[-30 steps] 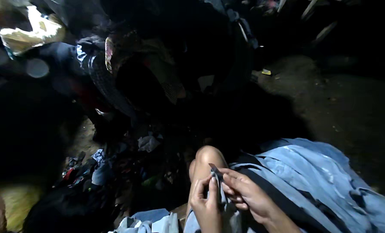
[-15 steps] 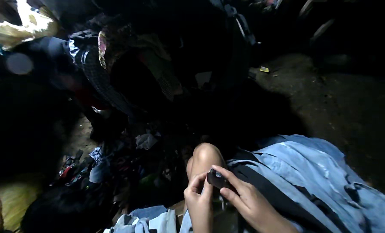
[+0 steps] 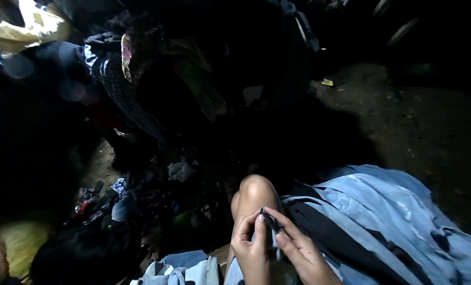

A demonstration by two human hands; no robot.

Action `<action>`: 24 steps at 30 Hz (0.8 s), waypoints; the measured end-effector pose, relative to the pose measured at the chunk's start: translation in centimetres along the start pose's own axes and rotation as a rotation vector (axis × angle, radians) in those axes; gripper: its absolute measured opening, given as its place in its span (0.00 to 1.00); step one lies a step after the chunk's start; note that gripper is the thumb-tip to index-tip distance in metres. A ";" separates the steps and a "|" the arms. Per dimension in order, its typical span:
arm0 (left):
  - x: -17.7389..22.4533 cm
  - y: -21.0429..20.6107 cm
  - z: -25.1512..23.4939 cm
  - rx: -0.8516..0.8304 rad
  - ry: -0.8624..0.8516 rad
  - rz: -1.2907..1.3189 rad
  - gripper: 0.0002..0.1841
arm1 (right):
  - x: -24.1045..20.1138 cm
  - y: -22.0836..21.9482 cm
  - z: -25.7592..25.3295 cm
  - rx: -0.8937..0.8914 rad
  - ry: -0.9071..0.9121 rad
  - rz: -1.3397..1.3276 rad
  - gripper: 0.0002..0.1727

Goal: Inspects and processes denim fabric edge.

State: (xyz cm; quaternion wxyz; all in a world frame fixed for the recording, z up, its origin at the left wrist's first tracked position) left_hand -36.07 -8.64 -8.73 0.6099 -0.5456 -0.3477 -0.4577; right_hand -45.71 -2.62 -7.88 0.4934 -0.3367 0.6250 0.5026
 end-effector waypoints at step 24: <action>1.9 -0.8 -1.4 -0.202 0.050 -0.203 0.05 | -0.2 1.1 0.1 0.034 0.054 0.075 0.27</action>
Point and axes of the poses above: each hand's wrist, its own z-axis away from the middle knuckle, its own y-axis out of the back of the hand, x = y × z, the point moved 4 cm from there along -z, towards the middle knuckle, and after that the axes turned 10 degrees about z, right-handed, at the moved point
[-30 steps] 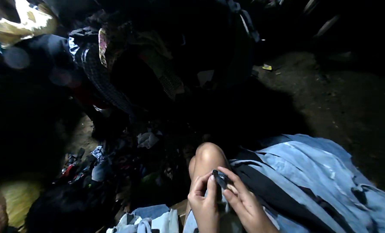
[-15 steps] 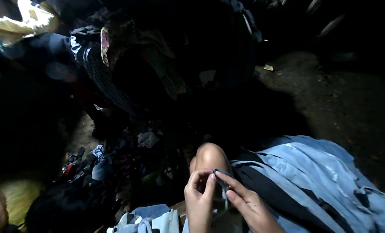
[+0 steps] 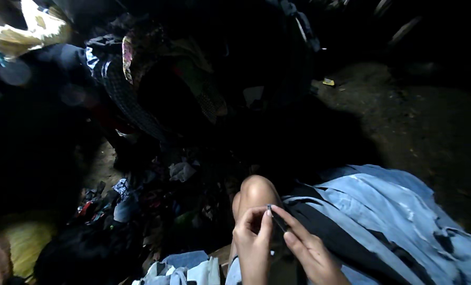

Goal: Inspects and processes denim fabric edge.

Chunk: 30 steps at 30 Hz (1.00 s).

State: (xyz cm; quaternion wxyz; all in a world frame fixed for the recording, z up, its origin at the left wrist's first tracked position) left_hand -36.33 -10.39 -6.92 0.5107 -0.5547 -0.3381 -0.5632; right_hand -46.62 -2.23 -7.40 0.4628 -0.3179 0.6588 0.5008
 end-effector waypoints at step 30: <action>-1.6 0.4 0.2 0.063 0.031 0.147 0.05 | 0.3 0.7 -1.9 -0.131 -0.241 -0.413 0.21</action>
Point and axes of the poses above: each hand's wrist, its own z-axis away from the middle knuckle, its own y-axis out of the back of the hand, x = y × z, the point moved 4 cm from there along -z, towards the middle knuckle, and after that the axes turned 10 degrees about z, right-handed, at the moved point
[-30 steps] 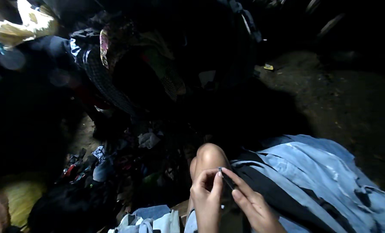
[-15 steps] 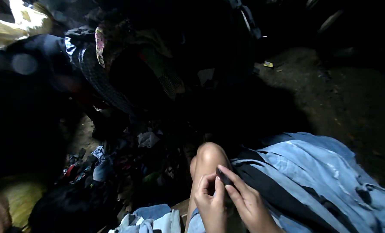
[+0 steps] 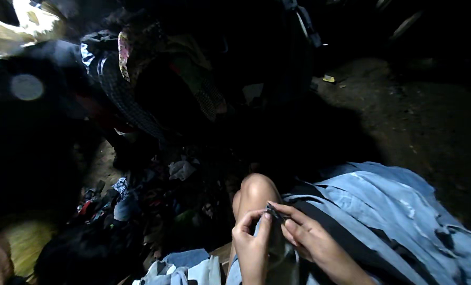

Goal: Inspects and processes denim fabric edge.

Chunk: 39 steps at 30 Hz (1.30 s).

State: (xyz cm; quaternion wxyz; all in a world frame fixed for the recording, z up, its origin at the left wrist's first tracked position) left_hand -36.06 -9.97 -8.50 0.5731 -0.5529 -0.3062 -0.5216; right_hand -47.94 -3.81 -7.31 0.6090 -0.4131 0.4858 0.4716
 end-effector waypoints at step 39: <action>-0.1 0.3 -0.4 0.104 0.038 0.074 0.06 | 0.0 -1.0 -0.7 0.047 0.112 0.257 0.24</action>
Point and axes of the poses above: each hand's wrist, its own z-axis away from the middle knuckle, its own y-axis out of the back of the hand, x = y × z, the point moved 4 cm from there along -z, towards the middle knuckle, and after that the axes turned 10 degrees about z, right-handed, at the moved point
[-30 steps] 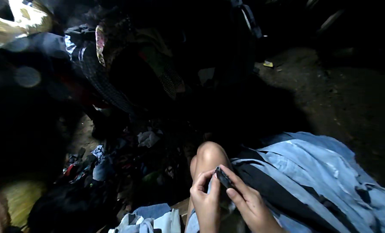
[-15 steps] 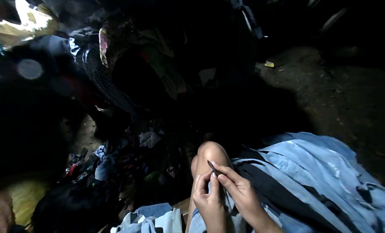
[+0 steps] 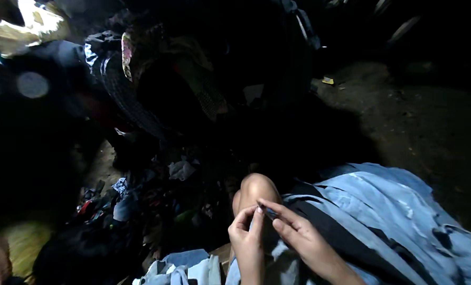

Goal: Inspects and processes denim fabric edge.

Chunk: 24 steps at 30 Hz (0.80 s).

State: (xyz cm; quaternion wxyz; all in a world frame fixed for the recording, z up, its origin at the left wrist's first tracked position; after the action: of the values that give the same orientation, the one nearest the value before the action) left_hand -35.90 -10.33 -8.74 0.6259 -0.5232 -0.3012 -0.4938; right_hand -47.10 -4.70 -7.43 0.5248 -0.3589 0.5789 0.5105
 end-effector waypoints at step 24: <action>-0.4 -0.7 1.2 0.107 -0.050 0.062 0.04 | 0.5 1.0 -0.7 0.229 0.008 0.086 0.28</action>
State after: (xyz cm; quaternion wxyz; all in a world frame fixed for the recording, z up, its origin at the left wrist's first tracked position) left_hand -36.49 -9.05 -8.56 0.6604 -0.5101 -0.3263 -0.4441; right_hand -48.35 -5.10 -7.71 0.5377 -0.2734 0.6504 0.4617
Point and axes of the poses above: each hand's wrist, its own z-axis away from the middle knuckle, its own y-axis out of the back of the hand, x = y × z, the point moved 4 cm from there along -z, towards the middle knuckle, and after that the axes turned 10 degrees about z, right-handed, at the moved point
